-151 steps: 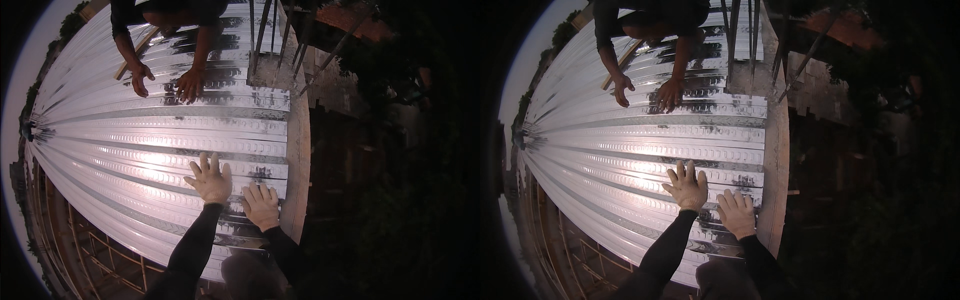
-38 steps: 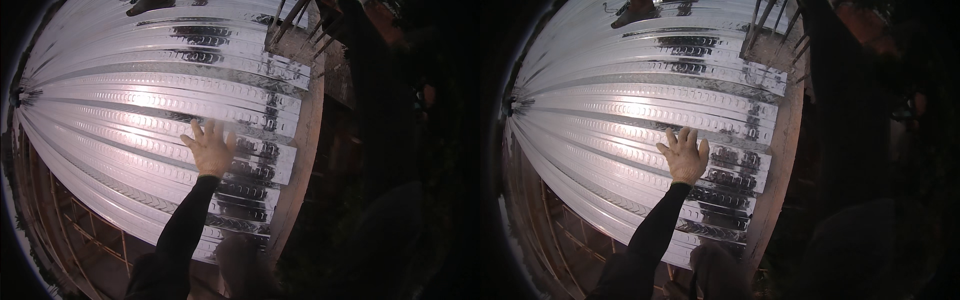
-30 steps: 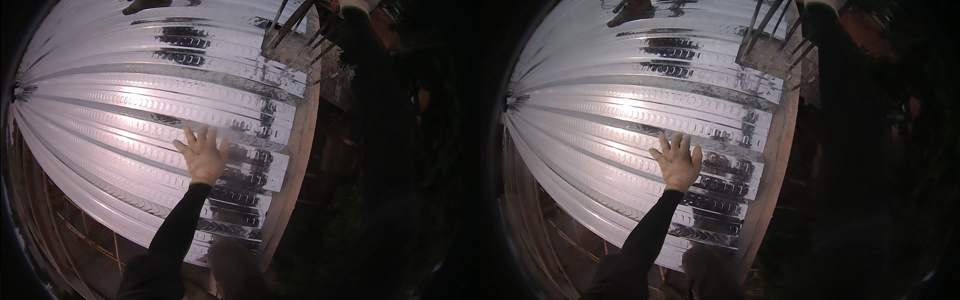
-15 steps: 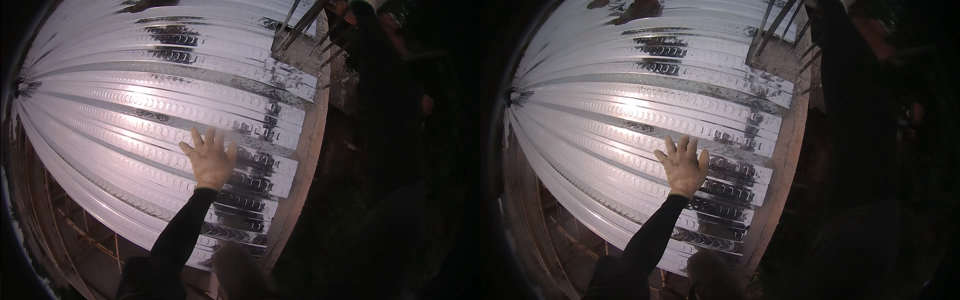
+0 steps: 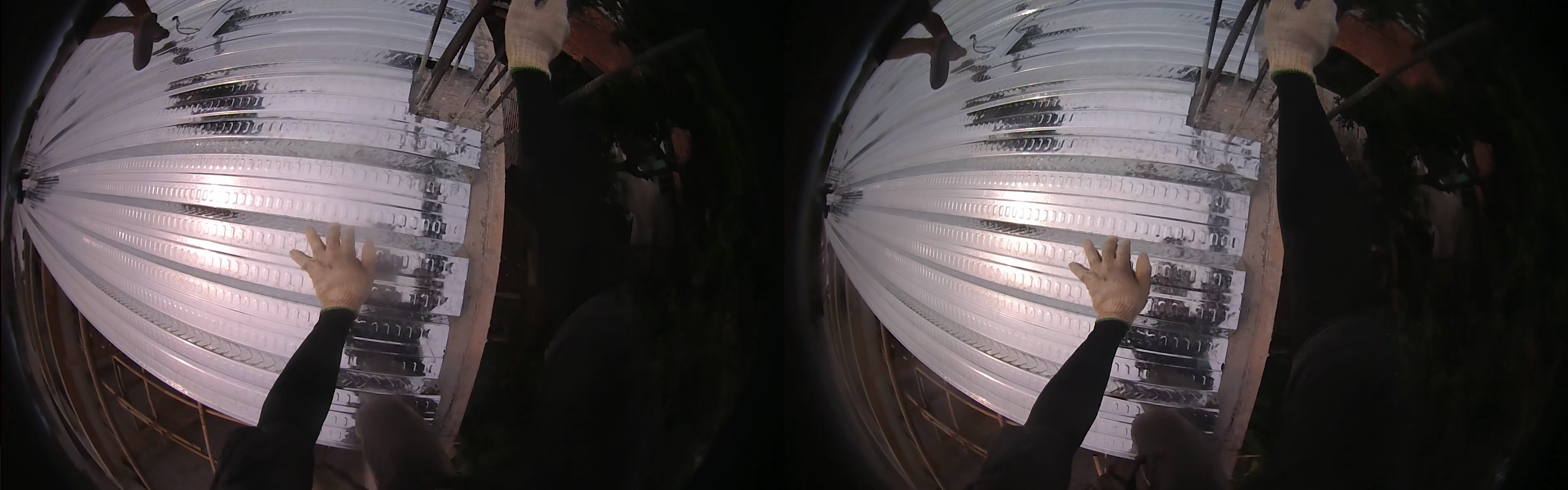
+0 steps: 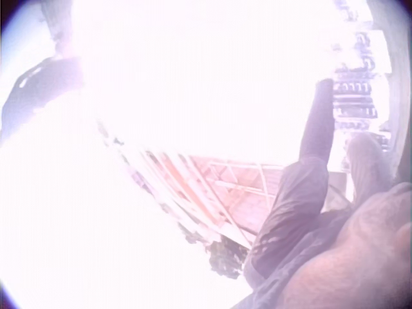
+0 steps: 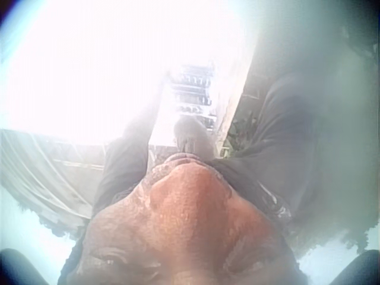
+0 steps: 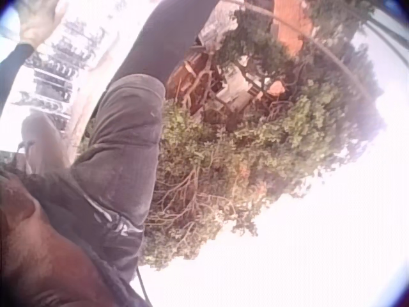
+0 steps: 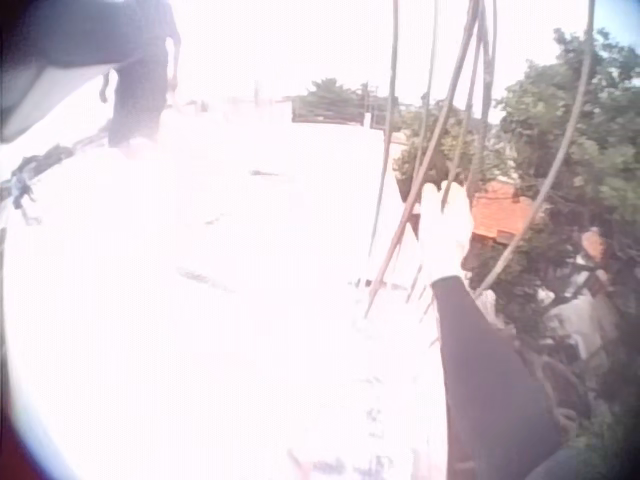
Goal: The person positions and aligns long metal roofing panels on a sloped roof, smoothing and adjusting them by hand. Another worker is visible nearby, also working on the roof.
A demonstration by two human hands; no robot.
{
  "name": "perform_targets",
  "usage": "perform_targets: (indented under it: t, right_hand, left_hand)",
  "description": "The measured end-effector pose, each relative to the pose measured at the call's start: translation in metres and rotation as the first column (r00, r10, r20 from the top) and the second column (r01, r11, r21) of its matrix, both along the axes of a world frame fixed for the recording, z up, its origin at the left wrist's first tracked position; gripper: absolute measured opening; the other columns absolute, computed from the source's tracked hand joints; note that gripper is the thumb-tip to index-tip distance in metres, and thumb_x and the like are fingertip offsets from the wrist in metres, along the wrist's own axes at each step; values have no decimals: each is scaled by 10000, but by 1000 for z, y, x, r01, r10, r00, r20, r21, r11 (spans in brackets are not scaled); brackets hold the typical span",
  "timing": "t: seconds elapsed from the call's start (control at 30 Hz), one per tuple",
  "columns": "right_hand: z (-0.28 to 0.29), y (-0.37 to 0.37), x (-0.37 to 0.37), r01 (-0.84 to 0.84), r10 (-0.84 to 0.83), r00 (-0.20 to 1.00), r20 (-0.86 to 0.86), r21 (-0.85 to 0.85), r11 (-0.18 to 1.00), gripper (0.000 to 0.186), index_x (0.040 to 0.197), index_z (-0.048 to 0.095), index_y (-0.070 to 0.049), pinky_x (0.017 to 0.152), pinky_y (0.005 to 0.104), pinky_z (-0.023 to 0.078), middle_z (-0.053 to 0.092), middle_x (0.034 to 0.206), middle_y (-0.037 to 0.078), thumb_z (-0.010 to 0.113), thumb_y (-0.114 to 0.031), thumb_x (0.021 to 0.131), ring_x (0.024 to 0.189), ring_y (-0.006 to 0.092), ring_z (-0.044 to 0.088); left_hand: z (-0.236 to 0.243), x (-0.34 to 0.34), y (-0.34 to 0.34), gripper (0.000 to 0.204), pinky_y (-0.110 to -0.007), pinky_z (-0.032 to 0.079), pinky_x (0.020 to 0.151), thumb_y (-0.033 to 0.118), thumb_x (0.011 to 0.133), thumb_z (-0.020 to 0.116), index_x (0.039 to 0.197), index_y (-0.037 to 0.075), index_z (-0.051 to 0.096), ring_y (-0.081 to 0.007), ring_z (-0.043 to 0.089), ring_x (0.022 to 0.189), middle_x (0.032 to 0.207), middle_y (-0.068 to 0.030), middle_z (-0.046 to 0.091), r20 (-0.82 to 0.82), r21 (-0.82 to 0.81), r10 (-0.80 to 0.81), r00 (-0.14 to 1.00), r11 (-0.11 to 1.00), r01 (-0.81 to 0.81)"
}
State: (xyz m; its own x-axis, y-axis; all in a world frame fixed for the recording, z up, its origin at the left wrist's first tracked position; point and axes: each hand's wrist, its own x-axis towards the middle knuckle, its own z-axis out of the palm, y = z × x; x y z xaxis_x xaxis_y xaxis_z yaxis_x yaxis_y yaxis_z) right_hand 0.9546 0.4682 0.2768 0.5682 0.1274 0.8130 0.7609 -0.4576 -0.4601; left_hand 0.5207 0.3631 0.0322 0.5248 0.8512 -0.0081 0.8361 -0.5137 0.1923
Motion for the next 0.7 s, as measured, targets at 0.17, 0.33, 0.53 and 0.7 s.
perform_targets:
  t: [0.17,0.33,0.53,0.7]
  right_hand:
    - [-172,-60,-70,-403,415,908,50,-157,902,181,1087,789,-77,828,488,615,746,1020,140,865,-237,1049,932,359,763]
    - [-265,-47,-76,-581,629,755,-188,-636,507,166,993,760,-106,867,557,590,726,980,142,797,-262,1038,943,411,741]
    - [-253,-44,-69,-631,558,752,-351,-628,455,186,1012,742,-112,893,564,580,709,1013,143,777,-286,1065,1001,416,727]
    - [-252,-41,-69,-645,539,745,-393,-631,431,160,1051,741,-121,899,557,579,710,1046,121,777,-277,1058,1014,397,731]
  left_hand:
    - [1,2,2,566,-938,199,1280,486,1135,680,1543,94,712,-594,351,1711,1675,-143,617,2,-19,-1,1000,1000,1]
    - [5,5,4,573,-945,197,1281,485,1103,724,1551,128,715,-604,346,1713,1688,-132,610,-69,-56,2,998,998,-6]
    - [8,8,8,596,-944,202,1289,483,1057,769,1558,163,738,-598,360,1699,1715,-121,607,-83,-72,-5,997,997,-1]
    - [15,12,13,596,-964,192,1265,458,1030,797,1535,147,735,-642,373,1664,1709,-142,606,-99,-167,0,995,986,-17]
